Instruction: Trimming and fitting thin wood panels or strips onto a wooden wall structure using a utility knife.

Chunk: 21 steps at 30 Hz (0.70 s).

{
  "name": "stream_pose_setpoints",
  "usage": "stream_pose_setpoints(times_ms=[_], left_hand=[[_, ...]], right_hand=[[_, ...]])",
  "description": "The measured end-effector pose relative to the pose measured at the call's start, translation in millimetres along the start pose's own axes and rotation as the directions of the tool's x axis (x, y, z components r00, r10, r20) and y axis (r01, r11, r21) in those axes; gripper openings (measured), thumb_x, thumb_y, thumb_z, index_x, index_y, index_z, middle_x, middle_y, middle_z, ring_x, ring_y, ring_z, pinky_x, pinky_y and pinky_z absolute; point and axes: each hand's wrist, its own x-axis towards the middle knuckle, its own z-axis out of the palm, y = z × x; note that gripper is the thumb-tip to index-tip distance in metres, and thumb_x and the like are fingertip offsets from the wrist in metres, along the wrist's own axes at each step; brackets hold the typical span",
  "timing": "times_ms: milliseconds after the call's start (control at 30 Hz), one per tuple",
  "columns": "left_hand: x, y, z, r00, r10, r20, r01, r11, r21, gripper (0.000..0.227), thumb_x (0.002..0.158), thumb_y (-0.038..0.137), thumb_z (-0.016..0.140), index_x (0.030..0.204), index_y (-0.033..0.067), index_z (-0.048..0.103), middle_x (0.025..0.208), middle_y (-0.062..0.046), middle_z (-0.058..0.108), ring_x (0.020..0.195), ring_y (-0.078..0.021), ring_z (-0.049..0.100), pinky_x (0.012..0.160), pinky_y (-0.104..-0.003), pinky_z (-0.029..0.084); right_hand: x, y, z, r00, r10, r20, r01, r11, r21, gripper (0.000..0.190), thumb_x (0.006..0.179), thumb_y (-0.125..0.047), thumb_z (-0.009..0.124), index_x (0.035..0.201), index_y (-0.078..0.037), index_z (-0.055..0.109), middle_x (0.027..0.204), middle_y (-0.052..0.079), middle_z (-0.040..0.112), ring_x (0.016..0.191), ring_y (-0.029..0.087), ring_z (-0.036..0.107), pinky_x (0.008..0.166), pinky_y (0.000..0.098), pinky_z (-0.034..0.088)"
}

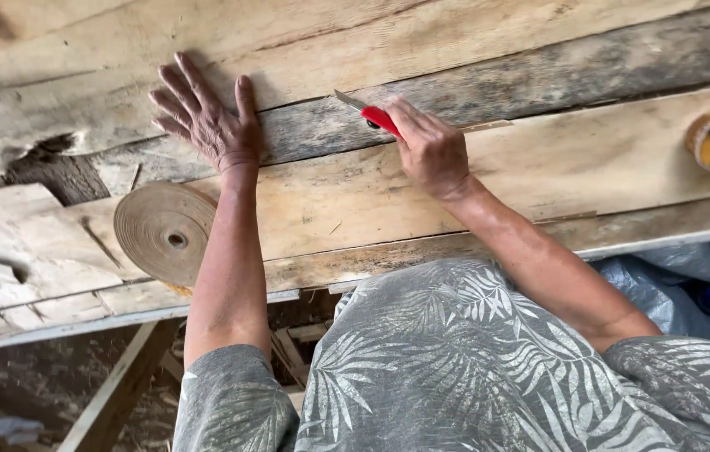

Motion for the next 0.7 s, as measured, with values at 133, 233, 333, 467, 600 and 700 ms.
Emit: stream_pose_setpoints(times_ms=[133, 233, 333, 467, 600, 700], left_hand=[[-2.6, 4.8, -11.4, 0.999, -0.017, 0.041, 0.016, 1.000, 0.023, 0.095, 0.099, 0.086, 0.020, 0.170, 0.0263, -0.001, 0.177, -0.005, -0.005, 0.162, -0.0396, -0.010, 0.129, -0.061, -0.011], [-4.4, 9.7, -26.2, 0.999, -0.012, 0.053, 0.013, 1.000, -0.004, 0.095, 0.099, 0.084, 0.019, 0.169, 0.0242, -0.001, 0.177, -0.007, -0.005, 0.161, -0.0400, -0.012, 0.127, -0.061, -0.013], [-10.4, 10.1, -31.8, 0.997, -0.008, 0.077, 0.011, 0.999, -0.032, 0.094, 0.099, 0.082, 0.021, 0.169, 0.0232, -0.001, 0.176, -0.008, -0.004, 0.160, -0.0404, -0.012, 0.126, -0.061, -0.013], [-8.9, 8.9, -31.2, 0.998, -0.004, 0.064, 0.007, 0.999, -0.042, 0.093, 0.096, 0.081, 0.012, 0.168, 0.0233, 0.000, 0.176, -0.008, -0.003, 0.160, -0.0379, -0.011, 0.123, -0.062, -0.016], [-9.6, 3.5, -23.3, 1.000, -0.011, 0.012, 0.011, 1.000, -0.029, 0.086, 0.101, 0.075, 0.018, 0.169, 0.0242, 0.009, 0.176, -0.004, 0.001, 0.159, -0.0375, -0.011, 0.122, -0.064, -0.016], [-13.0, 2.2, -16.5, 0.997, 0.035, -0.063, -0.038, 0.998, -0.045, 0.077, 0.105, 0.066, 0.025, 0.167, 0.0202, 0.027, 0.173, -0.005, 0.009, 0.157, -0.0400, -0.007, 0.120, -0.068, -0.013]], right_hand=[[-30.4, -3.8, -20.8, 0.999, 0.042, -0.033, -0.044, 0.997, -0.056, 0.039, 0.101, -0.001, 0.072, 0.138, 0.002, 0.060, 0.132, 0.022, 0.071, 0.123, 0.039, 0.070, 0.111, 0.0568, 0.049], [-36.8, 18.4, -23.8, 0.995, 0.069, -0.067, -0.075, 0.992, -0.100, 0.033, 0.107, -0.005, 0.068, 0.138, 0.001, 0.060, 0.148, 0.023, 0.057, 0.137, 0.044, 0.058, 0.120, 0.0649, 0.037], [-17.8, 46.5, -31.5, 0.989, 0.112, -0.100, -0.127, 0.980, -0.155, 0.021, 0.113, -0.013, 0.060, 0.128, 0.001, 0.059, 0.155, 0.029, 0.048, 0.144, 0.049, 0.049, 0.123, 0.0652, 0.030], [12.7, 96.1, -22.2, 0.979, 0.189, -0.080, -0.201, 0.958, -0.202, 0.025, 0.110, -0.011, 0.064, 0.128, 0.005, 0.061, 0.158, 0.027, 0.047, 0.148, 0.046, 0.041, 0.124, 0.0610, 0.018], [10.0, 98.8, -21.1, 0.985, 0.167, -0.035, -0.170, 0.955, -0.242, 0.021, 0.105, -0.010, 0.068, 0.122, 0.002, 0.062, 0.157, 0.026, 0.051, 0.145, 0.047, 0.046, 0.122, 0.0630, 0.017], [6.3, 93.9, -31.7, 0.987, 0.153, -0.045, -0.159, 0.958, -0.239, 0.029, 0.103, -0.010, 0.071, 0.127, 0.004, 0.063, 0.154, 0.022, 0.057, 0.144, 0.044, 0.048, 0.120, 0.0646, 0.019]])
